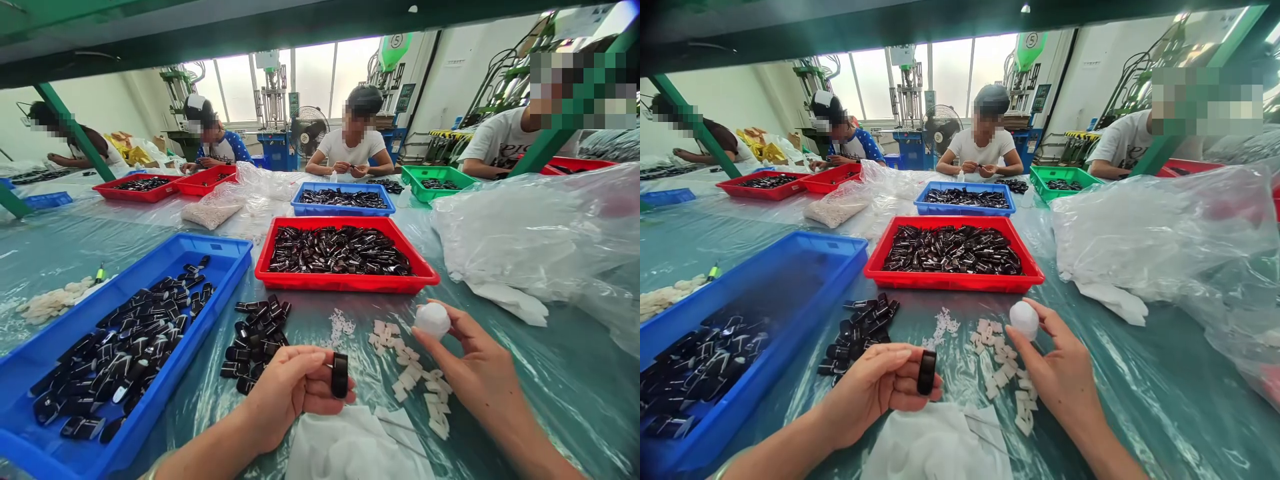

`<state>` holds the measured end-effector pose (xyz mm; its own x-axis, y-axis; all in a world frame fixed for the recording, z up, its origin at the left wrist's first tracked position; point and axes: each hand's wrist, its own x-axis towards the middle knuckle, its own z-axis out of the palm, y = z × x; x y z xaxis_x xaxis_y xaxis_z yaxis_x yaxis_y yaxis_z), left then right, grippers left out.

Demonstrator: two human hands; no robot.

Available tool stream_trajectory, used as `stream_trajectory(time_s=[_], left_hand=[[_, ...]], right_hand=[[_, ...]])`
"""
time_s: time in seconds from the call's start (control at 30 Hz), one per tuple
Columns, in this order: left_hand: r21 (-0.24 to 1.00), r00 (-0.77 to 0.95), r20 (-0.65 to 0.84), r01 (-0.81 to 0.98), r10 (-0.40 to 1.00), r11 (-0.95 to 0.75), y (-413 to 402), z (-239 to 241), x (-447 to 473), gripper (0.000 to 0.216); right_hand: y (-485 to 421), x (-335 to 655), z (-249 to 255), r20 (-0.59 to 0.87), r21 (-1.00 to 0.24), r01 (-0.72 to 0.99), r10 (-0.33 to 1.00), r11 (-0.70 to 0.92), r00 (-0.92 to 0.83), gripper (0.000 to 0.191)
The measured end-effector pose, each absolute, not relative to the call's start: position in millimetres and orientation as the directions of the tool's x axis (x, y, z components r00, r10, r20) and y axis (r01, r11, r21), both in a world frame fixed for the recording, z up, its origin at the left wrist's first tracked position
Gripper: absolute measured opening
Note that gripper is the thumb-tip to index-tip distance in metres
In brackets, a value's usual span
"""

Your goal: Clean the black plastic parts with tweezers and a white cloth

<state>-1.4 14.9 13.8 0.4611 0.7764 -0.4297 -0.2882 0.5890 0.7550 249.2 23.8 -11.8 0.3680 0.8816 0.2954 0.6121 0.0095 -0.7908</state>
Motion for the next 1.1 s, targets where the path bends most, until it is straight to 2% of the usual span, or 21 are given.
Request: stream_trajectory(time_s=[0.33, 0.43, 0.57, 0.63, 0.7, 0.73, 0.77, 0.8, 0.83, 0.9, 0.97, 1.03, 1.1], left_hand=[[0.753, 0.445, -0.438, -0.293, 0.781, 0.589, 14.5, 14.2, -4.3, 0.031], [0.760, 0.438, -0.435, -0.289, 0.787, 0.582, 14.9, 15.3, -5.1, 0.029], [0.755, 0.431, -0.433, -0.306, 0.792, 0.579, 15.5, 15.9, -5.7, 0.028], [0.754, 0.427, -0.432, -0.311, 0.794, 0.578, 15.5, 16.0, -5.8, 0.029], [0.753, 0.422, -0.434, -0.315, 0.796, 0.578, 15.6, 15.9, -5.7, 0.029], [0.751, 0.418, -0.437, -0.317, 0.797, 0.578, 15.8, 15.7, -5.5, 0.029], [0.751, 0.414, -0.439, -0.319, 0.797, 0.579, 16.1, 15.5, -5.3, 0.029], [0.750, 0.411, -0.441, -0.319, 0.798, 0.580, 16.4, 15.1, -5.1, 0.028], [0.749, 0.410, -0.442, -0.320, 0.798, 0.579, 16.9, 14.7, -5.0, 0.028], [0.749, 0.411, -0.440, -0.322, 0.798, 0.578, 17.9, 13.7, -5.0, 0.027], [0.752, 0.417, -0.433, -0.322, 0.799, 0.576, 18.7, 13.0, -5.3, 0.027], [0.755, 0.421, -0.428, -0.320, 0.800, 0.572, 19.0, 12.8, -5.7, 0.027], [0.756, 0.422, -0.423, -0.324, 0.802, 0.569, 18.7, 13.0, -6.0, 0.027]], right_hand=[[43.8, 276.2, -26.3, 0.189, -0.812, 0.566, 0.852, -0.145, 0.489, 0.036], [44.5, 274.8, -27.4, 0.180, -0.819, 0.555, 0.852, -0.147, 0.492, 0.042], [41.3, 267.6, -19.2, 0.252, -0.818, 0.562, 0.800, -0.125, 0.545, 0.070], [34.8, 261.1, -9.4, 0.330, -0.806, 0.584, 0.743, -0.100, 0.582, 0.076], [24.0, 252.2, 2.6, 0.420, -0.779, 0.623, 0.682, -0.069, 0.599, 0.067], [17.7, 247.2, 8.4, 0.451, -0.763, 0.645, 0.674, -0.050, 0.586, 0.055], [11.4, 242.2, 13.4, 0.495, -0.728, 0.685, 0.670, -0.028, 0.553, 0.037], [5.5, 237.3, 17.2, 0.498, -0.684, 0.730, 0.733, 0.004, 0.462, 0.019], [0.4, 232.9, 19.6, 0.510, -0.641, 0.759, 0.804, 0.118, 0.305, 0.011], [-6.8, 225.5, 20.8, 0.445, -0.595, 0.724, 0.893, 0.349, -0.064, 0.013], [-10.9, 219.5, 19.5, 0.316, -0.589, 0.662, 0.886, 0.463, -0.339, 0.016], [-14.0, 213.7, 18.6, 0.187, -0.576, 0.664, 0.868, 0.476, -0.460, 0.016], [-17.6, 207.7, 19.6, 0.123, -0.535, 0.700, 0.863, 0.473, -0.489, 0.017]])
